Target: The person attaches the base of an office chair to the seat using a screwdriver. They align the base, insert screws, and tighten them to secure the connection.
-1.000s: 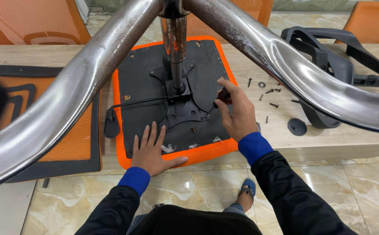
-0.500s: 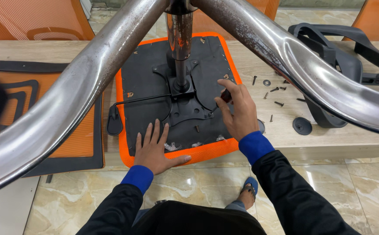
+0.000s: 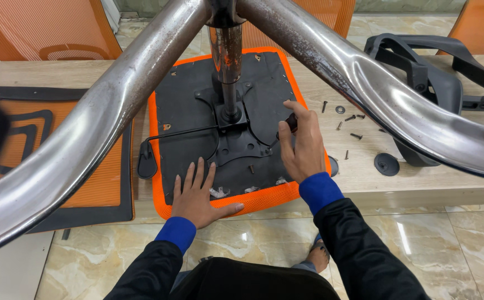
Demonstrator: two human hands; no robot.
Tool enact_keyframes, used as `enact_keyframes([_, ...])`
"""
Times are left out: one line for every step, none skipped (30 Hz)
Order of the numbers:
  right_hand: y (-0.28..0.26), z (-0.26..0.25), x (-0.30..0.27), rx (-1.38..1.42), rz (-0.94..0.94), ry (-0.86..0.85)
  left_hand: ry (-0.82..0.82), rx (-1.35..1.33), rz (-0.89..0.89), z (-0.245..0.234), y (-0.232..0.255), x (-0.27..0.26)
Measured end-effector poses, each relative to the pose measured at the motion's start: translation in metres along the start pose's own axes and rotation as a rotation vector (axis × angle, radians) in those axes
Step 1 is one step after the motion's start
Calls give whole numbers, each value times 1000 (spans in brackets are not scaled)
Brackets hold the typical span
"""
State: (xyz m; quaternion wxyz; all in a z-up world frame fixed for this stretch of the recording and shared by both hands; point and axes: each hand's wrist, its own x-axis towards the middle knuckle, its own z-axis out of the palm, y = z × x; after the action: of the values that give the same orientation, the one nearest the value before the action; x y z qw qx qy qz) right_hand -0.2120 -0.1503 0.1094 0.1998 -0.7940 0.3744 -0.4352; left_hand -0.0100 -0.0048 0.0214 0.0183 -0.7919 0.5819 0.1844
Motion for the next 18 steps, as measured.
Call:
enact_keyframes([-1, 0, -2, 48, 2, 22, 1, 7, -2, 0, 1, 0])
enact_keyframes([-1, 1, -2, 98, 3, 41, 2, 13, -7, -1, 1, 0])
enact_keyframes([-2, 1, -3, 104, -29, 65, 2, 18, -12, -1, 1, 0])
enact_keyframes([-1, 2, -4, 112, -60, 86, 6, 14, -13, 0, 0, -1])
enact_keyframes([-1, 2, -5, 119, -91, 107, 9, 9, -13, 0, 0, -1])
enact_keyframes([-1, 1, -6, 87, -68, 93, 15, 7, -9, 0, 0, 0])
enact_keyframes([0, 0, -7, 56, -46, 79, 9, 6, -10, -1, 0, 0])
enact_keyframes([1, -1, -8, 23, -22, 63, 0, 4, -9, -1, 0, 0])
enact_keyframes([1, -2, -10, -6, 1, 60, -8, 3, -8, -2, 0, 0])
enact_keyframes([2, -2, -10, -34, 22, 57, -5, 4, -12, -2, 1, 0])
enact_keyframes([2, -2, -11, -62, 43, 54, -3, 5, -15, -3, 1, 0])
enact_keyframes([2, -2, -13, 2, 47, 50, -4, 7, -18, -3, 1, 0])
enact_keyframes([2, -2, -15, 66, 50, 46, -4, 3, -19, -3, 1, 0])
enact_keyframes([2, -2, -18, 130, 54, 41, -6, -3, -21, -2, 1, 0])
enact_keyframes([2, -2, -20, 133, 21, 52, -7, -8, -22, -2, 1, 0])
enact_keyframes([2, -2, -21, 137, -15, 62, -10, -1, -22, -2, 1, 0])
enact_keyframes([2, -3, -22, 140, -51, 71, -13, 7, -22, -1, 1, 0])
enact_keyframes([1, -3, -22, 88, -61, 70, -14, 14, -24, -1, 1, 1])
